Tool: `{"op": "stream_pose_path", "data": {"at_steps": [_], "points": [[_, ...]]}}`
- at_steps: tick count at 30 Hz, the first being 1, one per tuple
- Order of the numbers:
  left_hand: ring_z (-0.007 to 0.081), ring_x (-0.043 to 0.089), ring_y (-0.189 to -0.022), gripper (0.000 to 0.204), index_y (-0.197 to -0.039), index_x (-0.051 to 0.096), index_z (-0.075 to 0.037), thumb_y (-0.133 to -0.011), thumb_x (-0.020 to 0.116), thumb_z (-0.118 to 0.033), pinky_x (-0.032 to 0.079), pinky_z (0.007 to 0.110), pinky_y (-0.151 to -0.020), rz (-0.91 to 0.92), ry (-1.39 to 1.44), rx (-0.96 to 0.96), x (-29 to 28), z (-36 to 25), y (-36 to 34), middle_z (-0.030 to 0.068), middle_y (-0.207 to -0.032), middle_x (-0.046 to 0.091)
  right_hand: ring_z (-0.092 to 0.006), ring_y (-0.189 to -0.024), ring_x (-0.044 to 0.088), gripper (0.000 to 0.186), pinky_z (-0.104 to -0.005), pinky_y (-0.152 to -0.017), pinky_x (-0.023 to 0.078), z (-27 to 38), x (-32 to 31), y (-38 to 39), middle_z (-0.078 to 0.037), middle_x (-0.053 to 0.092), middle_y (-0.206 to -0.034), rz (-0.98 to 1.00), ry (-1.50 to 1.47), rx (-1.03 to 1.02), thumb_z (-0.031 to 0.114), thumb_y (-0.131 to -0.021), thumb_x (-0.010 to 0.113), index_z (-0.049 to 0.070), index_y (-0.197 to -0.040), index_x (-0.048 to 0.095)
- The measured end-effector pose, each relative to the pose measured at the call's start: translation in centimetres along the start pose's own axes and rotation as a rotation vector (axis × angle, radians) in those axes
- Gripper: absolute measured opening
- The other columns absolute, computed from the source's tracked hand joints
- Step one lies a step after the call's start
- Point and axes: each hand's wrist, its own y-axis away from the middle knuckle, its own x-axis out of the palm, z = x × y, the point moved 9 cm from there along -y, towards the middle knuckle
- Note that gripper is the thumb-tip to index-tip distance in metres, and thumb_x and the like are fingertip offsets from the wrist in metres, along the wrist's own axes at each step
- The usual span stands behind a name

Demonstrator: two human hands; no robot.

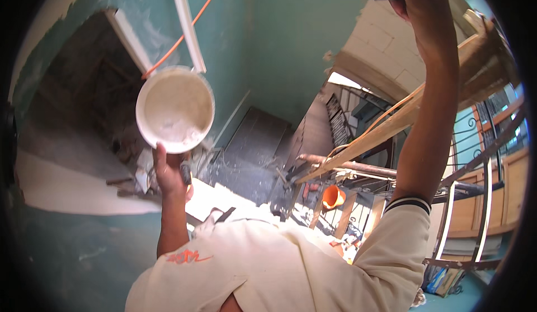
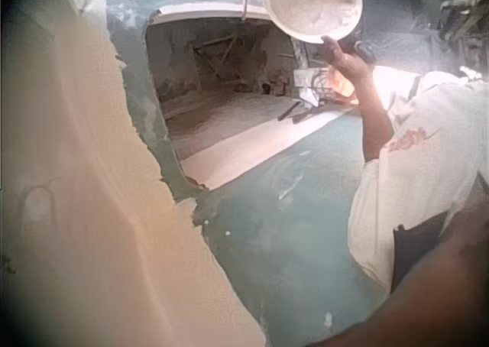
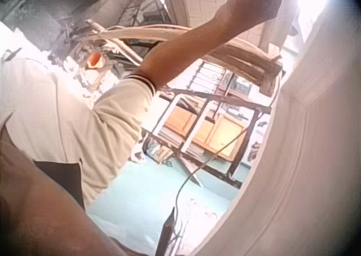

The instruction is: The person applies plaster to a ceiling using a trowel and a bowl of mixed compound. They pause to mix more compound in a bucket, adding water and scraping the sides before resuming application.

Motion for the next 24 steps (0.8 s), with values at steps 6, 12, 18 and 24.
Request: {"op": "stream_pose_path", "data": {"at_steps": [6, 12, 18, 24], "points": [[0.0221, 0.048, -0.139, 0.085, -0.154, 0.033, 0.003, -0.095, 0.080, -0.036, 0.032, 0.040, -0.121, 0.083, -0.245, 0.163, 1.7, -4.4, 0.3, 0.0149, -0.149, 0.053, -0.0001, -0.064, 0.047, 0.025, -0.0210, -0.056, 0.037, -3.4, 25.3, 20.7, 0.002, 0.065, -0.086, 0.642, -0.299, 0.259, 0.005, -0.098, 0.072, 0.003, -0.123, 0.072], [0.0240, 0.047, -0.141, 0.087, -0.156, 0.024, 0.004, -0.095, 0.081, -0.021, 0.036, 0.040, -0.120, 0.216, -0.267, 0.141, 2.1, -3.6, 0.2, 0.0183, -0.151, 0.050, -0.0073, -0.061, 0.059, 0.024, -0.0267, -0.056, 0.045, -3.9, 31.1, 24.8, -0.008, 0.074, -0.082, 0.714, -0.259, 0.447, 0.012, -0.098, 0.068, -0.001, -0.117, 0.074], [0.0250, 0.052, -0.137, 0.092, -0.155, 0.023, 0.003, -0.091, 0.085, -0.019, 0.042, 0.039, -0.117, 0.322, -0.265, 0.118, 3.2, -3.6, 0.0, 0.0190, -0.150, 0.049, -0.0107, -0.059, 0.060, 0.027, -0.0290, -0.058, 0.049, -4.8, 33.3, 24.8, -0.009, 0.074, -0.082, 0.800, -0.212, 0.474, 0.016, -0.096, 0.069, -0.002, -0.115, 0.075], [0.0261, 0.052, -0.138, 0.090, -0.155, 0.024, 0.003, -0.092, 0.084, -0.018, 0.042, 0.040, -0.117, 0.347, -0.341, 0.146, 3.2, -3.7, -0.3, 0.0201, -0.151, 0.048, -0.0028, -0.054, 0.050, 0.025, -0.0223, -0.049, 0.038, -6.1, 35.8, 27.9, 0.000, 0.069, -0.078, 0.855, -0.586, 0.907, 0.017, -0.099, 0.068, 0.000, -0.116, 0.075]]}}
